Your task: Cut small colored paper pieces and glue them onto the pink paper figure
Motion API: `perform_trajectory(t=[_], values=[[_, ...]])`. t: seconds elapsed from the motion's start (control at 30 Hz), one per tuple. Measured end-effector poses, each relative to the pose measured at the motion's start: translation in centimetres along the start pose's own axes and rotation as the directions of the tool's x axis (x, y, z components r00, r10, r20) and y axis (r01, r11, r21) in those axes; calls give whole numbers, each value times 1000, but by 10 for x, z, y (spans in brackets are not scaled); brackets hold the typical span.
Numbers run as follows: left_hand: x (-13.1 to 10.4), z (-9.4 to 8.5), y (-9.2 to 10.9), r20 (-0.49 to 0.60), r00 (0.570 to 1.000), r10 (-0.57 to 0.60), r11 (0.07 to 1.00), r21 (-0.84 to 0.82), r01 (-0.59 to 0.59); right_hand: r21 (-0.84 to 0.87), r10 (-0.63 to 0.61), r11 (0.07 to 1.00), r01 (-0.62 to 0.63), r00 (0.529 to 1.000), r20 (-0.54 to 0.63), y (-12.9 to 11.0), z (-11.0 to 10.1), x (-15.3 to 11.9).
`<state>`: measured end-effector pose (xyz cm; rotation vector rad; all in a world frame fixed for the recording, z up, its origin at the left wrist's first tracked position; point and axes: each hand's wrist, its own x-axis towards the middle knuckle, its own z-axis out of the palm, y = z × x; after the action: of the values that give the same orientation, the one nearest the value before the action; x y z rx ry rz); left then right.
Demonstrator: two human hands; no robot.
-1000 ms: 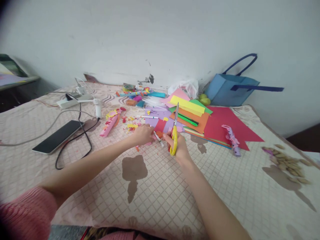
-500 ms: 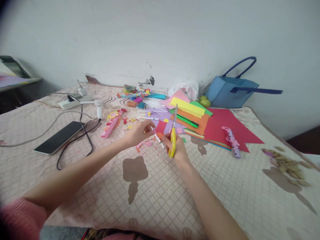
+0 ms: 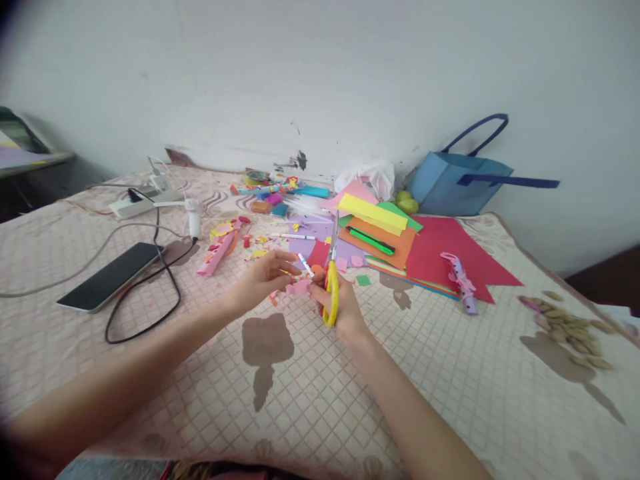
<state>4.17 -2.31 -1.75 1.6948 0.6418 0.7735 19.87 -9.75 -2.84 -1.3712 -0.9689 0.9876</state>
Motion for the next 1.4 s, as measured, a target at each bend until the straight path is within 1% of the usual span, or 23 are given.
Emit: perform_trajectory(t=[0.07, 0.1, 0.23, 0.3, 0.37, 0.43, 0.53, 0.6, 0.67, 0.73, 0.8, 0.87, 0.93, 0.97, 1.03, 1.13, 1.23, 1.4], values=[[-9, -1, -2, -66, 993, 96, 990, 108, -89, 53, 4, 999, -4, 1000, -4, 3, 0, 0], [-13, -1, -3, -62, 988, 142, 976, 178, -129, 71, 7, 997, -6, 1000, -5, 4, 1, 0], [-24, 5, -2, 24, 961, 275, 876, 406, -261, 109, 23, 994, -25, 1000, 15, 4, 6, -4], [-25, 7, -3, 58, 943, 327, 822, 475, -314, 112, 35, 993, -38, 999, 26, 4, 8, -6], [-25, 8, -4, 70, 928, 367, 804, 479, -353, 112, 40, 993, -43, 999, 32, 4, 9, -8], [-24, 7, -6, 54, 920, 388, 816, 444, -371, 105, 39, 993, -45, 998, 53, 5, 9, -8], [-25, 5, -8, 39, 920, 389, 847, 377, -374, 109, 41, 993, -49, 996, 73, 6, 8, -8], [-25, 5, -8, 43, 928, 371, 874, 320, -364, 110, 42, 993, -50, 997, 66, 6, 8, -7], [-26, 6, -8, 38, 943, 331, 911, 248, -330, 98, 42, 994, -48, 997, 62, 6, 7, -6], [-27, 7, -10, 9, 965, 263, 953, 156, -261, 79, 42, 996, -46, 997, 59, 6, 6, -6], [-27, 10, -11, -25, 986, 165, 986, 14, -164, 71, 31, 997, -35, 998, 59, 5, 6, -7], [-27, 12, -13, -43, 998, 49, 983, -178, -56, 64, 11, 998, -16, 998, 69, 6, 6, -8], [-27, 14, -13, -38, 997, -61, 940, -339, 45, 44, -10, 999, 6, 997, 77, 5, 7, -10], [-27, 15, -13, -37, 994, -105, 918, -387, 83, 28, -13, 1000, 11, 997, 75, 5, 7, -10], [-28, 16, -13, -46, 985, -168, 890, -436, 132, -4, -16, 1000, 17, 998, 69, 4, 8, -12], [-29, 16, -14, -60, 974, -217, 866, -473, 163, -27, -37, 999, 39, 997, 70, 2, 8, -12], [-29, 16, -15, -74, 970, -232, 855, -491, 167, -33, -62, 997, 65, 995, 82, 2, 8, -12], [-31, 16, -14, -92, 968, -234, 851, -502, 158, -40, -48, 998, 51, 997, 60, 2, 8, -14]])
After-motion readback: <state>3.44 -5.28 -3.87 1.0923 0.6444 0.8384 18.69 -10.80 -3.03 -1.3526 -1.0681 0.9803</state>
